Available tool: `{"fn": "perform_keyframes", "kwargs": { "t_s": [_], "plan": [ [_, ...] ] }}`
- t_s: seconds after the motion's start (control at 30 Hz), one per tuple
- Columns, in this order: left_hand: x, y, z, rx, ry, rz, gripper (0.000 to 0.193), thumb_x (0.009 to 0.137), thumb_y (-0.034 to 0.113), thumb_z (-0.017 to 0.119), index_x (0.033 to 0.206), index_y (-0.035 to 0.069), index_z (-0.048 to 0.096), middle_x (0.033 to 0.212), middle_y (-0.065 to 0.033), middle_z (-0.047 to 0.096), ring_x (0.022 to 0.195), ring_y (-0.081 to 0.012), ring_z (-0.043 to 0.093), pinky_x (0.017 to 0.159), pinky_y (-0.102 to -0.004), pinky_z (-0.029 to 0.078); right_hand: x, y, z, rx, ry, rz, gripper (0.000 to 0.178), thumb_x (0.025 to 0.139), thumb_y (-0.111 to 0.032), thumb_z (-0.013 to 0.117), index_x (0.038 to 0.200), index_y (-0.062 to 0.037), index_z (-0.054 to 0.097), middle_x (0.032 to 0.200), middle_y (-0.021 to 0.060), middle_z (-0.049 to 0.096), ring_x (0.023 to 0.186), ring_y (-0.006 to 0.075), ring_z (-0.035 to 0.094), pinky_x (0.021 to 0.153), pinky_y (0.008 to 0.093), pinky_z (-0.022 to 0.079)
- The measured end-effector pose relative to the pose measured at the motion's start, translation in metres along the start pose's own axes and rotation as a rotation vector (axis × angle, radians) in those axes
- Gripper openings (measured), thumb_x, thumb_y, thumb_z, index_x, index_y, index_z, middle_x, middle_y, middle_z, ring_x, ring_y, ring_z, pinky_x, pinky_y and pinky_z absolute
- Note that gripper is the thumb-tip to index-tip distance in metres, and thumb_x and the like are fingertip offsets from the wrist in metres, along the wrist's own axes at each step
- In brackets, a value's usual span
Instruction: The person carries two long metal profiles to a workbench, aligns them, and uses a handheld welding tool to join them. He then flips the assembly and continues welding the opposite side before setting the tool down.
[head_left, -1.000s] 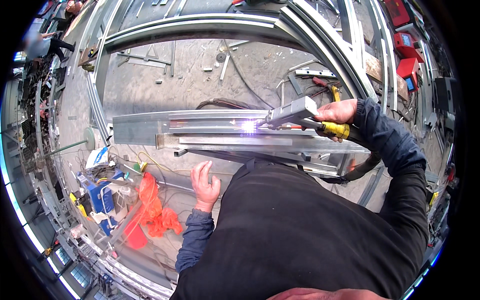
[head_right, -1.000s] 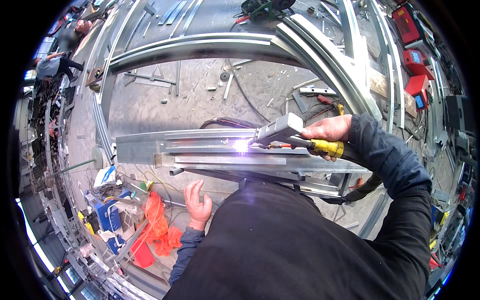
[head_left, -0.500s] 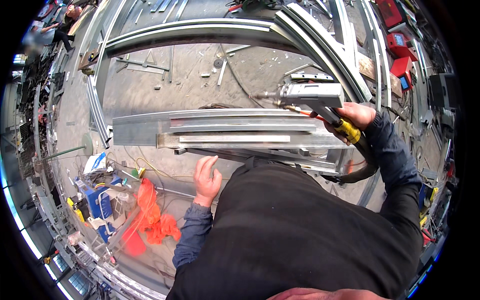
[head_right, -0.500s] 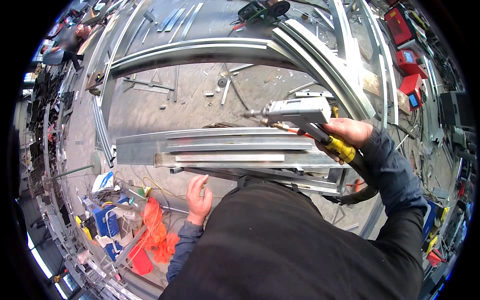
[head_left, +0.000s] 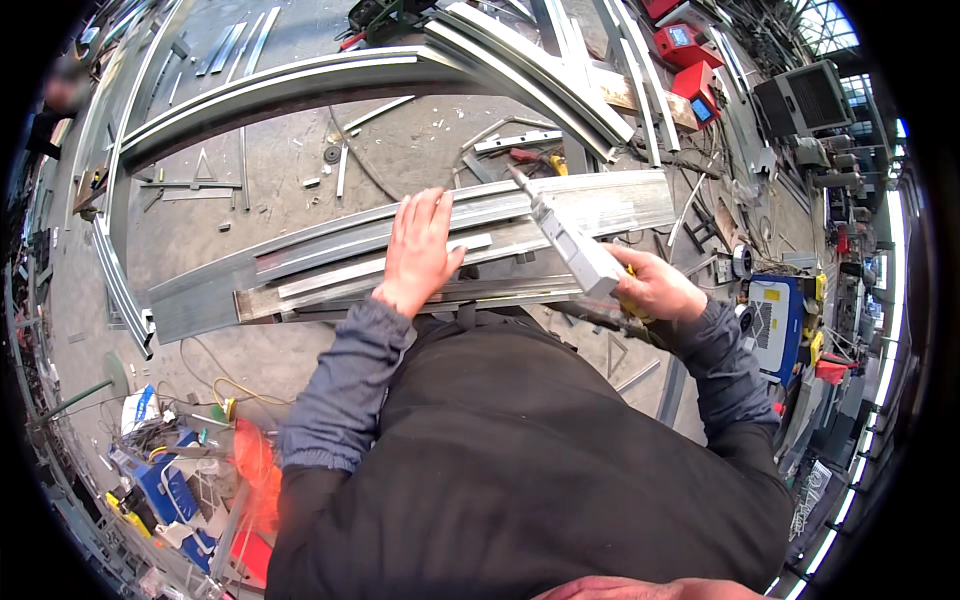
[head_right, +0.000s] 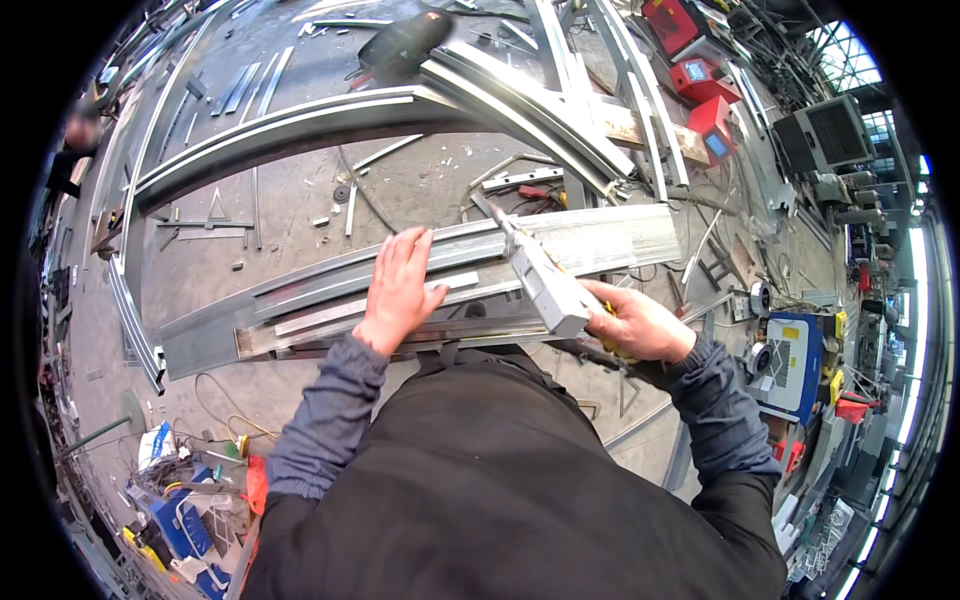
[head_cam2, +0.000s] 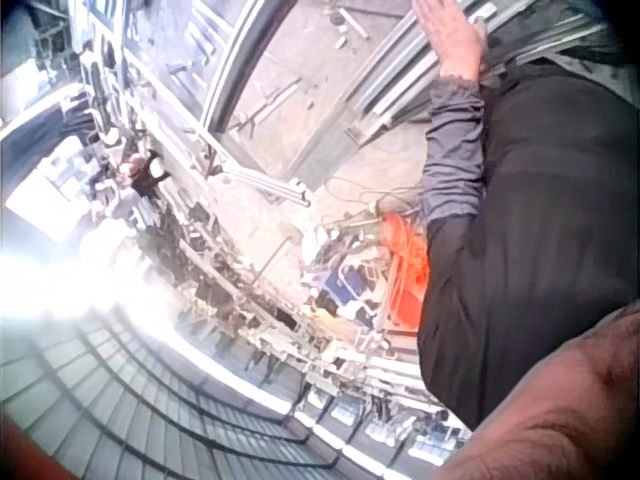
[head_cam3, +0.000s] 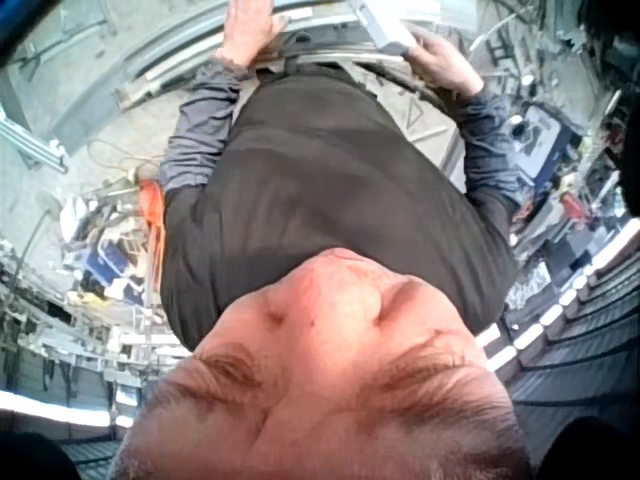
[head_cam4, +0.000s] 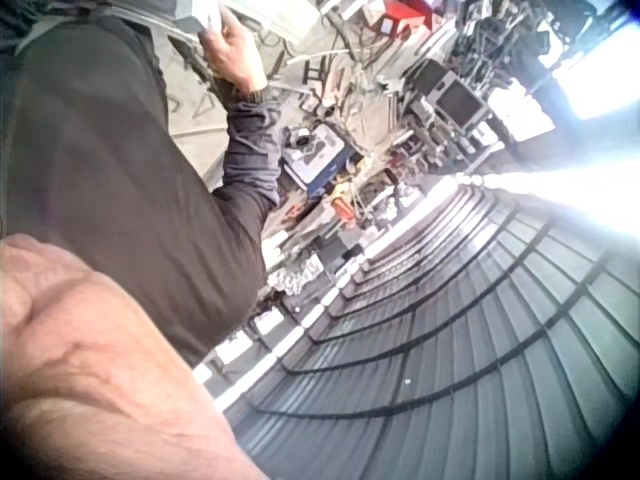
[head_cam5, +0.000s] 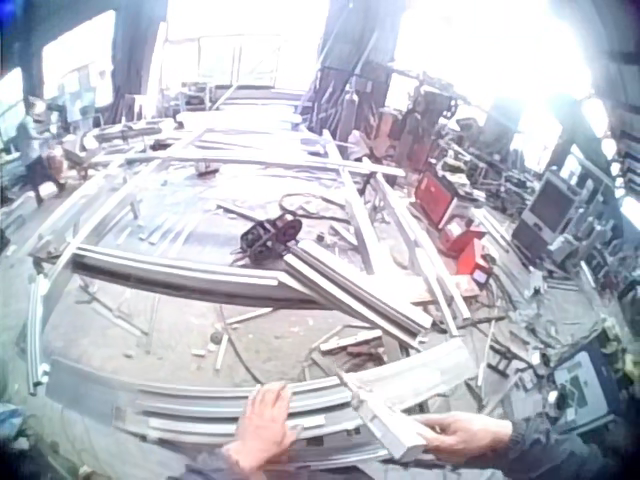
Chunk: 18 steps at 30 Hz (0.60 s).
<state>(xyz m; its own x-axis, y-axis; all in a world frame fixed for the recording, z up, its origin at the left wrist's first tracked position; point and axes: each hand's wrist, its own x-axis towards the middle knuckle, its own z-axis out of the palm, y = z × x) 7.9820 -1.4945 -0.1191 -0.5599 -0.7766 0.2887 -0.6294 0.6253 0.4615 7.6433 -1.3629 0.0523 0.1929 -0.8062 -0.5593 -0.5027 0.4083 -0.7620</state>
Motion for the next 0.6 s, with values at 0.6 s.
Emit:
{"fn": "perform_keyframes", "kwargs": {
  "t_s": [0.6],
  "plan": [
    [0.059, 0.019, 0.078, 0.214, -0.275, -0.254, 0.078, 0.077, 0.048, 0.095, 0.142, 0.015, 0.068, 0.136, -0.0054, 0.064, 0.138, -0.0259, 0.057, 0.134, -0.0600, 0.024, 0.022, 0.061, -0.011, -0.047, -0.161, 0.139, 0.068, 0.109, -0.047, 0.068, 0.165, -0.0113, 0.051, 0.122, 0.0185, 0.079, 0.112, 0.0285, 0.075, 0.099, 0.0392, 0.056]
  ]
}}
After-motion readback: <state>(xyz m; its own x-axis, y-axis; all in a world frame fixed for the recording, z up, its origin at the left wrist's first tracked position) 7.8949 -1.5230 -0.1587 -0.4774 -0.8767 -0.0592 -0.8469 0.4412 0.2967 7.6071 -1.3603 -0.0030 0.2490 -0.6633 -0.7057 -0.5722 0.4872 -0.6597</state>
